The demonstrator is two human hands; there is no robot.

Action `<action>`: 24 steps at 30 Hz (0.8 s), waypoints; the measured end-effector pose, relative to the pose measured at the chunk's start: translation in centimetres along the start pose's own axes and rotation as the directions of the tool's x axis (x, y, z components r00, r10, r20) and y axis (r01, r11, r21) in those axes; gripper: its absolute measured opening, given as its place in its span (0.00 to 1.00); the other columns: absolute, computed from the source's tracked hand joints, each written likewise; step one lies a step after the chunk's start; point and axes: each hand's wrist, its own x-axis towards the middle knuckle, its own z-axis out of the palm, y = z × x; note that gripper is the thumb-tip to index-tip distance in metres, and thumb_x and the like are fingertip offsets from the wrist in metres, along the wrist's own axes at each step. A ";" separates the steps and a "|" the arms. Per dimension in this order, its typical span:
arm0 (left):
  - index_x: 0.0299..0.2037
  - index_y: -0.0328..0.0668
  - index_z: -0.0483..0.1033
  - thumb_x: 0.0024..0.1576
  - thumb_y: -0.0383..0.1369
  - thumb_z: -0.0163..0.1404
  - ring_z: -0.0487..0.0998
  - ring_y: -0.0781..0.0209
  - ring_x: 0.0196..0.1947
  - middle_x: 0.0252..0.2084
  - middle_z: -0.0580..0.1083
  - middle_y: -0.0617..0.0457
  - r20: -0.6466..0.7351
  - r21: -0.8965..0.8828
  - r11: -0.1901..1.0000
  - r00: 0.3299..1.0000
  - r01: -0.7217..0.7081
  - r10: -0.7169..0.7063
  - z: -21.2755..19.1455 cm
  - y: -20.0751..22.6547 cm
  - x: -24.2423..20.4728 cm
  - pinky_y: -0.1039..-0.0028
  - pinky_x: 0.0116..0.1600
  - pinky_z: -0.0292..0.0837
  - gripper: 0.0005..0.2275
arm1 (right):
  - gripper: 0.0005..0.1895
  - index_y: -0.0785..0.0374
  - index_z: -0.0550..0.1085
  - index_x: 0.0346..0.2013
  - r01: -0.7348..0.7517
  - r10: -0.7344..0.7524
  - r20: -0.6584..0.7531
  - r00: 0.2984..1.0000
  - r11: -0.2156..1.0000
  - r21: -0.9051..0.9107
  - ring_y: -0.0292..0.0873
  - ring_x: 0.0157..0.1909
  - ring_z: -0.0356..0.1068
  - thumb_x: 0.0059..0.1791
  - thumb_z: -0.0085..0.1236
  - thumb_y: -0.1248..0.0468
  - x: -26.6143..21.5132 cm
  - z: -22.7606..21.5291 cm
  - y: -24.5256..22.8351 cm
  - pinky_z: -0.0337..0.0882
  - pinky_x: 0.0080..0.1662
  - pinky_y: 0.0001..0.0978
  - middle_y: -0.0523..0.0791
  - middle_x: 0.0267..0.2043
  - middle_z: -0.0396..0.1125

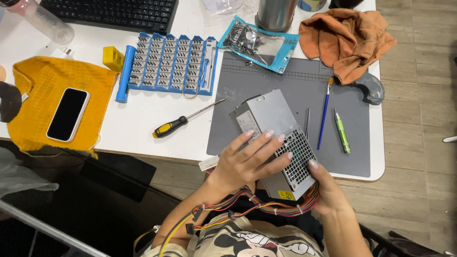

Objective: The person uses a screwdriver to remove screws from a computer power supply unit on a table. They then flip the unit over and continue removing screws from the other side before setting the tool down.

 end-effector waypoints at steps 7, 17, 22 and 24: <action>0.77 0.50 0.55 0.61 0.17 0.54 0.70 0.43 0.71 0.73 0.64 0.41 -0.035 -0.321 0.890 0.935 0.324 -0.353 2.2 1.3 -4.1 0.50 0.74 0.74 0.34 | 0.40 0.68 0.68 0.67 0.154 -0.164 0.049 0.985 0.972 0.176 0.58 0.62 0.70 0.47 0.64 0.47 1.0 -2.8 3.1 0.67 0.63 0.55 0.57 0.63 0.71; 0.61 0.38 0.74 0.65 0.28 0.55 0.75 0.41 0.64 0.65 0.72 0.39 0.225 -0.352 0.776 0.852 0.523 -0.473 1.7 5.3 -8.2 0.51 0.70 0.71 0.15 | 0.51 0.66 0.62 0.70 0.009 -0.150 0.396 0.906 0.942 0.336 0.58 0.61 0.66 0.43 0.73 0.42 3.0 -4.3 0.1 0.71 0.55 0.50 0.59 0.64 0.64; 0.56 0.42 0.78 0.66 0.34 0.50 0.75 0.45 0.64 0.64 0.73 0.44 0.297 -0.334 0.776 0.841 0.535 -0.452 0.9 6.6 -10.3 0.50 0.70 0.67 0.12 | 0.62 0.67 0.56 0.72 -0.169 -0.083 0.606 0.791 0.923 0.347 0.59 0.59 0.70 0.38 0.79 0.37 3.7 -6.5 -1.0 0.76 0.56 0.51 0.58 0.64 0.60; 0.57 0.42 0.78 0.67 0.33 0.48 0.75 0.44 0.64 0.64 0.73 0.44 0.284 -0.314 0.779 0.837 0.542 -0.468 0.7 6.7 -11.9 0.51 0.70 0.66 0.12 | 0.60 0.67 0.59 0.68 -0.258 0.009 0.645 0.764 0.920 0.294 0.60 0.56 0.72 0.37 0.74 0.33 4.7 -8.6 -1.9 0.76 0.53 0.52 0.58 0.60 0.62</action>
